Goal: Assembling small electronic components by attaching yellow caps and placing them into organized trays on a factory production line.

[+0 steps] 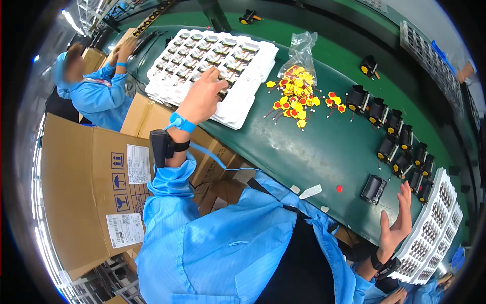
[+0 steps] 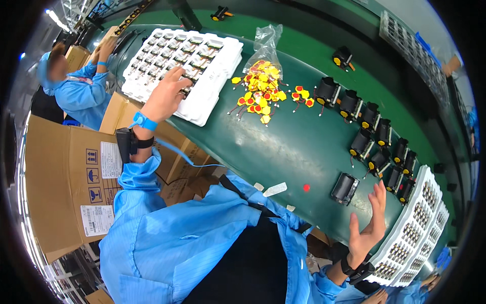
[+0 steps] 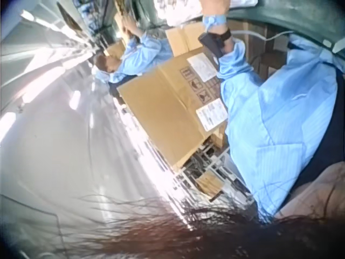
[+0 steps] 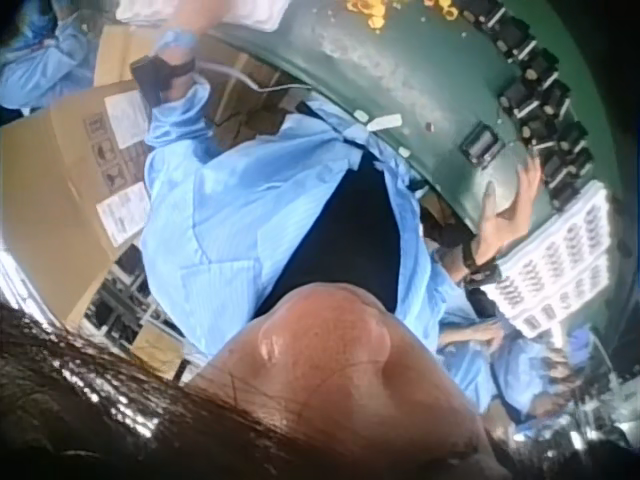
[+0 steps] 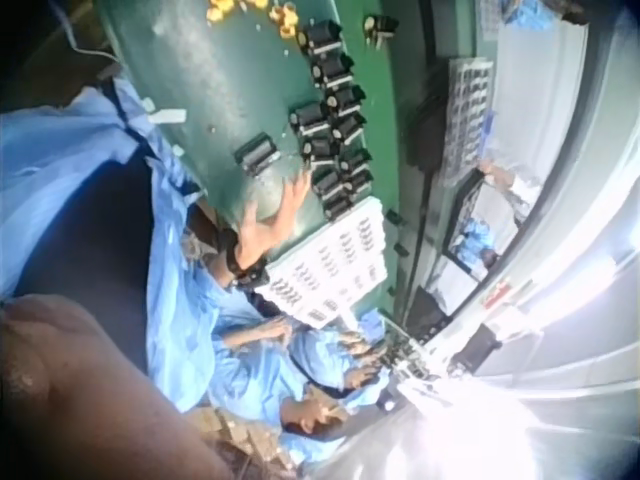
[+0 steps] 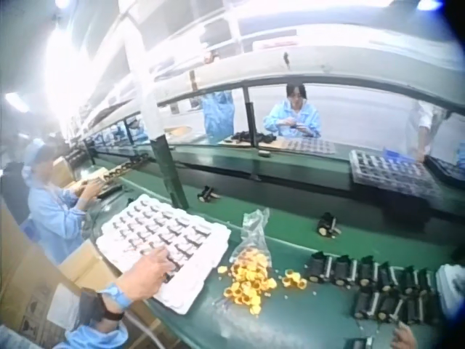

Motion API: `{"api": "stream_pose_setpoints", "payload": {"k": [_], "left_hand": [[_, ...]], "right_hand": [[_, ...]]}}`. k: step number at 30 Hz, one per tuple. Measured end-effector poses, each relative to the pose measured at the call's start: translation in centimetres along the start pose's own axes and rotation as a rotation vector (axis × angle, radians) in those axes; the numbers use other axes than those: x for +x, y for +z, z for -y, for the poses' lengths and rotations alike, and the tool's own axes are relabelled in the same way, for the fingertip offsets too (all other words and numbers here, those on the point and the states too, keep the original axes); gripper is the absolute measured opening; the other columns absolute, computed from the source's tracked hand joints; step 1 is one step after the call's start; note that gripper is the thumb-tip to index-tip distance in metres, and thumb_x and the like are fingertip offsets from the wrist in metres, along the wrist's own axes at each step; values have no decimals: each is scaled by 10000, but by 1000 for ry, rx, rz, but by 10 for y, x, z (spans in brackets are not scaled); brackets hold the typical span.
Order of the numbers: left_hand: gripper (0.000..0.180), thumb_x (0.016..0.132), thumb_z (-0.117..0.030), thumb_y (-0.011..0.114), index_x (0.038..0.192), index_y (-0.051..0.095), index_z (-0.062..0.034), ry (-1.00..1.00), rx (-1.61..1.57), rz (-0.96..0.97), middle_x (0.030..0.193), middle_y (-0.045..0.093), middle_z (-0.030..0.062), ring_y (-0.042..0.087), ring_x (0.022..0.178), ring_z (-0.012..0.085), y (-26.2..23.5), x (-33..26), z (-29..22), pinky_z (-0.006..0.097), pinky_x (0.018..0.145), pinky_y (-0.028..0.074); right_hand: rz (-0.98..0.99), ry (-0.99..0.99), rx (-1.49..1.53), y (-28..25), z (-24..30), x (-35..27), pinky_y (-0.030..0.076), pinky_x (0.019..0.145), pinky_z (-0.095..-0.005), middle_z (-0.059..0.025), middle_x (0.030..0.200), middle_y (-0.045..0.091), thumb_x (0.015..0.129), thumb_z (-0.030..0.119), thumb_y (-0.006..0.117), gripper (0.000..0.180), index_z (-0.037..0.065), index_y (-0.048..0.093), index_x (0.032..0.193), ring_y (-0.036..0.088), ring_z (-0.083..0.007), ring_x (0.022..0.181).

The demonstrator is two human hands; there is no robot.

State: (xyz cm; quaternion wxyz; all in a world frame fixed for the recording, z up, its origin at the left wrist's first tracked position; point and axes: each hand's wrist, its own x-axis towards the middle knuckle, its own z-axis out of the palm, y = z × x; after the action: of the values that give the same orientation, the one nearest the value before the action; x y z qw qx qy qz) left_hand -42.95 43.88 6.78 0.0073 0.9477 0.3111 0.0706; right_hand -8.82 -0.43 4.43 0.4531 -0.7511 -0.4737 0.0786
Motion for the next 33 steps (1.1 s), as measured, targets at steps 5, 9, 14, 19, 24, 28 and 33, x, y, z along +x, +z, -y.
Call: {"api": "stream_pose_setpoints", "payload": {"k": [5,9,14,19,24,28,33], "left_hand": [[341,695,68,696,1019,708,-39,138,94,-59,1327,576,139,377,1424,374,5,2,15,492,1098,399],[323,707,101,652,1010,692,-3,253,-58,-194,1271,621,142,454,1379,379,7,-9,20,470,1092,419],[315,737,128,639,1033,683,30,33,-551,-653,1239,670,182,510,1343,380,6,-31,-7,463,1091,421],[160,753,-9,722,909,692,8,637,-385,-497,1261,647,223,516,1297,474,-26,-24,-164,576,1075,425],[248,688,-74,762,931,714,-58,1086,-630,-280,1265,616,295,455,1315,481,-4,-14,-244,609,995,501],[275,705,-63,752,977,714,-45,1202,-744,-180,1312,582,303,464,1308,484,12,5,-278,644,1016,462],[570,700,-148,831,1194,618,41,878,-954,69,1419,473,331,399,1384,511,36,41,-301,596,1109,367]], "right_hand": [[-69,-51,202,7,18,-3,415,1092,-534,-314,1338,570,768,-1,629,415,-64,626,1178,483,-462,1346],[-150,-113,321,21,27,-2,455,1033,-558,-295,1146,660,761,-34,625,326,-90,633,1082,570,-505,1225],[-217,-114,501,50,36,-4,495,984,-539,-307,1032,685,761,-61,623,284,-101,633,1042,648,-454,1100],[139,-95,467,65,83,14,507,1004,-446,-270,1202,664,766,84,819,548,-104,605,1234,642,-389,1168],[290,-325,476,61,68,6,494,1022,-441,-250,1295,625,693,139,909,753,-93,562,1319,617,-394,1214],[212,-81,457,33,52,-25,510,1008,-397,-230,1289,635,677,118,917,757,-83,569,1319,639,-349,1194],[-188,158,730,9,24,-50,473,1076,-467,-260,1339,578,634,-36,883,744,-79,553,1300,593,-360,1242]]}}
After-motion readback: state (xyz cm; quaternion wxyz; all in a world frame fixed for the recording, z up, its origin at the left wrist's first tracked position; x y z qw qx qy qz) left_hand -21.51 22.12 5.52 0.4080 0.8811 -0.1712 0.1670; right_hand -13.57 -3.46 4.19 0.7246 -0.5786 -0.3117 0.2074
